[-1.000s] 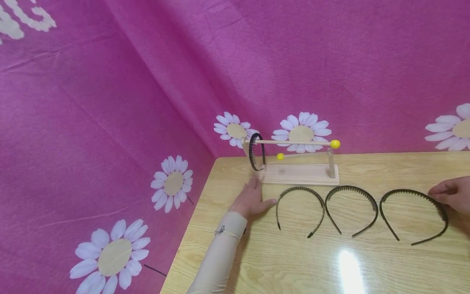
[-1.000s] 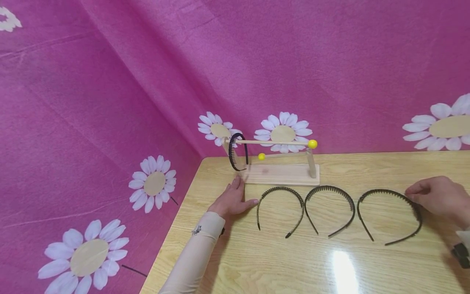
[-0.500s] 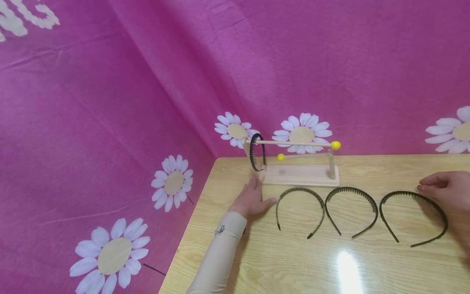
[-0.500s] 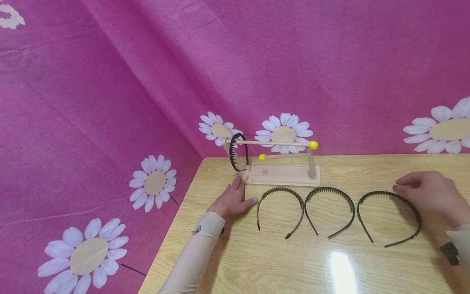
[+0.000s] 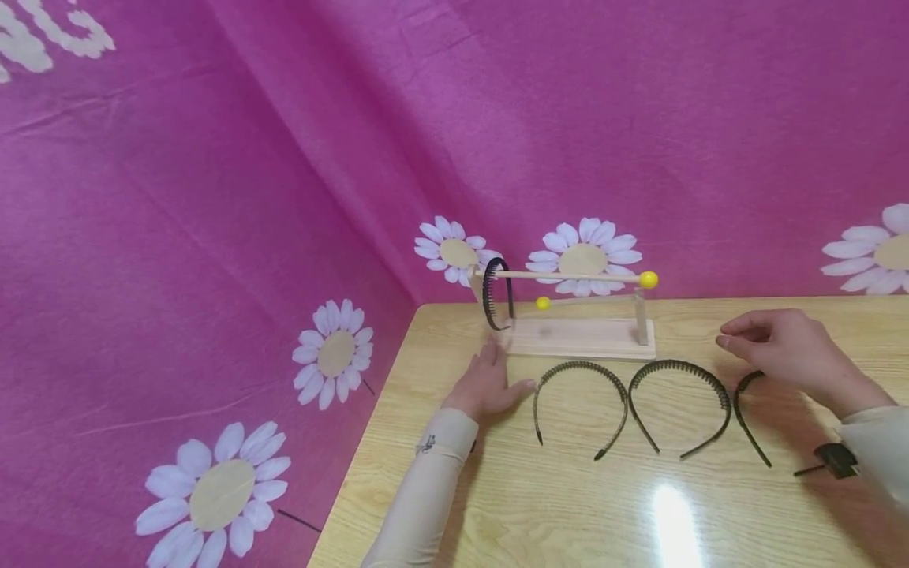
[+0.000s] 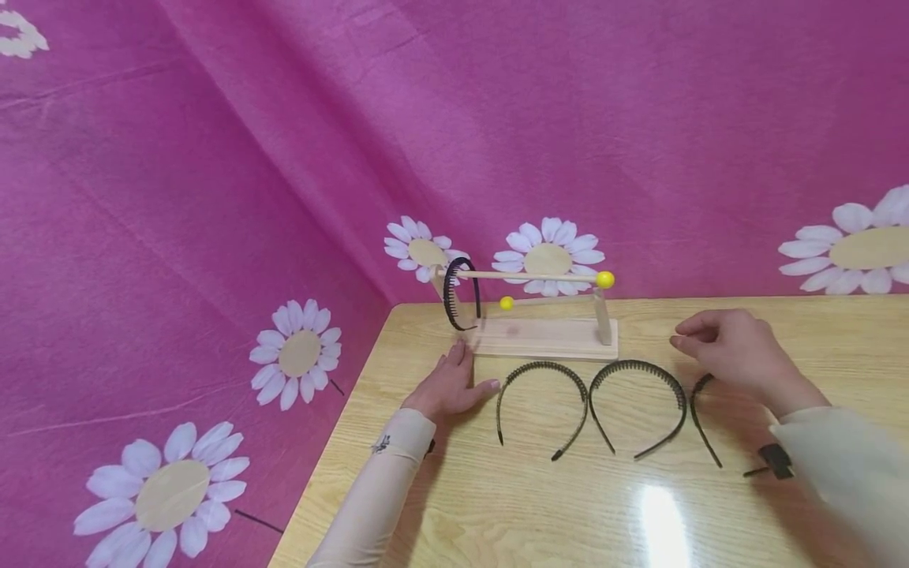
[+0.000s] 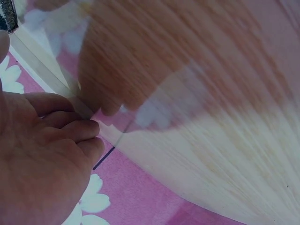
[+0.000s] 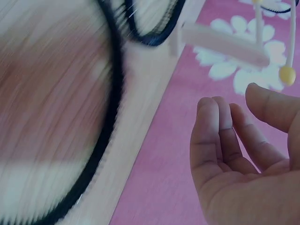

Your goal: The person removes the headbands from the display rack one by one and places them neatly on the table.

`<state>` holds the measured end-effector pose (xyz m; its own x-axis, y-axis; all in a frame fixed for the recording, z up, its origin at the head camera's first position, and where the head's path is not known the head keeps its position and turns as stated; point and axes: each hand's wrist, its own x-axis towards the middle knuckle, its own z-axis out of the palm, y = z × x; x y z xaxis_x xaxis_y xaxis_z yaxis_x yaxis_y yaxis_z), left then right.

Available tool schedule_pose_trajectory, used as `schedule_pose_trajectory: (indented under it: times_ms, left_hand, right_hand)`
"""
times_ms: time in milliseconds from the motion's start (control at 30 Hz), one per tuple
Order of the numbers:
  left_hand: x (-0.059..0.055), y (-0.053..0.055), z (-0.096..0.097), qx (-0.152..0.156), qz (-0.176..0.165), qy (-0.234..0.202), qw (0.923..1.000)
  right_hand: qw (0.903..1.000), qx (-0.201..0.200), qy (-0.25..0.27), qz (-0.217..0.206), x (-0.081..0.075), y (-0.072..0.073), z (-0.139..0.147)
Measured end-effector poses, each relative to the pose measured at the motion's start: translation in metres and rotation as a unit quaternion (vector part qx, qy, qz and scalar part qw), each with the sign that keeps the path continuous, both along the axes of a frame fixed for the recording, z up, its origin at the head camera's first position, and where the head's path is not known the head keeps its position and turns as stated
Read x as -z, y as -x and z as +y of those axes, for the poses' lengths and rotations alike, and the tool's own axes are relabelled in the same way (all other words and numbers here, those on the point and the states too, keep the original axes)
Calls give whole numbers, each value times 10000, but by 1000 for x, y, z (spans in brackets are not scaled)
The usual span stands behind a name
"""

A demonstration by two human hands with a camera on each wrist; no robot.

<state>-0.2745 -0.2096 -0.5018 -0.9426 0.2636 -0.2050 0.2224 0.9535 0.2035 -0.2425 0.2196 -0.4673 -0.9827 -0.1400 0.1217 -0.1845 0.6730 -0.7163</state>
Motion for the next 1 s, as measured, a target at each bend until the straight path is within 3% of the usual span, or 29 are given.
schedule_pose_trajectory:
  times_ms: [367,700,1000]
  left_hand:
    - [-3,-3,1,56,79,1,10000]
    - [-3,0,1,111,68,65,9999]
    - [-1,1,1,27,85,43,10000]
  right_hand:
    - [9979,-459,425,-166,-24,15,-67]
    - [9951,-632,726,205,-40,29,-115]
    - [9922,-745,999,-63,-48,39,-155]
